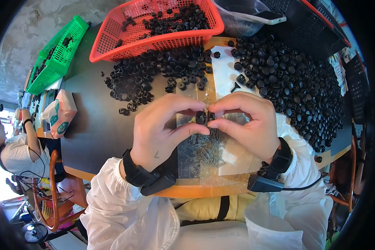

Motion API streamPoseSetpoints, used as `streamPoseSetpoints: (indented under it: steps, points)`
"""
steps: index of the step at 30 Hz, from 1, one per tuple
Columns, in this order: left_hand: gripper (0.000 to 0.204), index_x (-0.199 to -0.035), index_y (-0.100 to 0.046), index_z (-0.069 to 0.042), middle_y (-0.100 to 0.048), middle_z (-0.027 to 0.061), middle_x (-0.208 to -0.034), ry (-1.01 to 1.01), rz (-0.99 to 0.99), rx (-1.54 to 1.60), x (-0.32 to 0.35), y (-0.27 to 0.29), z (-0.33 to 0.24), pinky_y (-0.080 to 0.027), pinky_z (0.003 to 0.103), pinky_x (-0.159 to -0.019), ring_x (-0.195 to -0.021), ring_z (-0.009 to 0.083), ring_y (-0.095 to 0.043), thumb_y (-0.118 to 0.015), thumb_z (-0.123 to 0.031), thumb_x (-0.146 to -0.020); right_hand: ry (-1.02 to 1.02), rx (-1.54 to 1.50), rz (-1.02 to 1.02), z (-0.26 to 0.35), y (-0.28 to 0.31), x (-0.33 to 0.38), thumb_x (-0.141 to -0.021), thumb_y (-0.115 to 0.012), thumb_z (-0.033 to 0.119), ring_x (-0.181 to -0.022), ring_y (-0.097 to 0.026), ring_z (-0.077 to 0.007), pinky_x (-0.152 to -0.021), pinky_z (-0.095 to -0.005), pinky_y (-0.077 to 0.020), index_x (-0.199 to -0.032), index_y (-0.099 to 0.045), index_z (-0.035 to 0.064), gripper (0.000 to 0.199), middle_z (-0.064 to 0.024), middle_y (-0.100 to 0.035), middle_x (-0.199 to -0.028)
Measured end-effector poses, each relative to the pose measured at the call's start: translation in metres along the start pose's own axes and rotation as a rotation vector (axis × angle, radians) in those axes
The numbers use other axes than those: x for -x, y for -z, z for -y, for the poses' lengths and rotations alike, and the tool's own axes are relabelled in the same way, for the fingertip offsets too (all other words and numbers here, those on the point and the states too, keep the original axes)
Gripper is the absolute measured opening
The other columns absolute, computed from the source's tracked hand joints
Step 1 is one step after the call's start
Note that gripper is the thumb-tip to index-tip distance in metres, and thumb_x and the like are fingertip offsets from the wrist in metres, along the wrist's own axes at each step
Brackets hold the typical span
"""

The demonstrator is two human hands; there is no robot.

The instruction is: Manually assembling small black plastic components at a workstation.

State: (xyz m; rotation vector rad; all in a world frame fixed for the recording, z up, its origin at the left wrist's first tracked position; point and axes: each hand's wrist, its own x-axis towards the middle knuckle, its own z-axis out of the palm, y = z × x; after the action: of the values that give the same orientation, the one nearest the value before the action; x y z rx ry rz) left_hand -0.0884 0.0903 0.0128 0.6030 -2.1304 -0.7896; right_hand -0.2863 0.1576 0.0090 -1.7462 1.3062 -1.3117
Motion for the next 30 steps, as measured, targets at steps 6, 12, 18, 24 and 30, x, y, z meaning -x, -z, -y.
streamPoseSetpoints:
  steps: [6,12,18,24,30]
  points:
    - [0.041,-0.090,-0.065,-0.002,-0.067,0.0093,-0.090,-0.098,-0.024,0.024,-0.001,-0.002,0.005,-0.051,0.031,-0.075,-0.084,0.0216,-0.065,-0.088,-0.006,-0.057,0.042,0.029,0.005,0.000,0.000,0.000,-0.072,-0.078,0.003,-0.078,-0.067,-0.0161,-0.070,-0.0266,-0.0517,-0.096,-0.071,0.0045,0.025,-0.0076,-0.070,-0.088]
    - [0.041,-0.089,-0.065,-0.002,-0.067,0.0094,-0.089,-0.123,-0.013,0.039,-0.002,-0.002,0.006,-0.052,0.031,-0.074,-0.083,0.0220,-0.065,-0.088,-0.004,-0.056,0.026,0.013,0.012,0.001,-0.001,0.001,-0.072,-0.078,0.004,-0.077,-0.067,-0.0155,-0.070,-0.0264,-0.0516,-0.096,-0.071,0.0045,0.025,-0.0075,-0.070,-0.087]
    - [0.041,-0.092,-0.064,-0.001,-0.066,0.0106,-0.092,-0.093,0.002,0.078,0.000,-0.002,0.006,-0.051,0.031,-0.076,-0.086,0.0214,-0.064,-0.087,-0.002,-0.058,-0.077,-0.151,-0.020,0.003,-0.007,0.001,-0.072,-0.078,0.002,-0.078,-0.067,-0.0137,-0.071,-0.0250,-0.0525,-0.096,-0.070,0.0030,0.025,-0.0069,-0.070,-0.087]
    - [0.038,-0.095,-0.064,0.000,-0.063,0.0105,-0.097,0.120,0.003,0.442,0.008,-0.011,0.010,-0.049,0.029,-0.081,-0.089,0.0179,-0.062,-0.084,0.004,-0.063,-0.024,-0.122,-0.018,0.001,-0.003,0.003,-0.072,-0.078,0.001,-0.078,-0.067,-0.0135,-0.071,-0.0248,-0.0524,-0.093,-0.070,0.0020,0.022,-0.0063,-0.070,-0.084]
    - [0.036,-0.094,-0.064,0.000,-0.062,0.0102,-0.098,0.101,-0.029,0.587,0.008,-0.013,0.011,-0.048,0.029,-0.081,-0.090,0.0172,-0.061,-0.082,0.006,-0.065,0.048,-0.160,-0.015,-0.003,-0.002,0.003,-0.072,-0.078,-0.001,-0.080,-0.067,-0.0147,-0.071,-0.0247,-0.0522,-0.094,-0.072,0.0019,0.023,-0.0079,-0.069,-0.086]
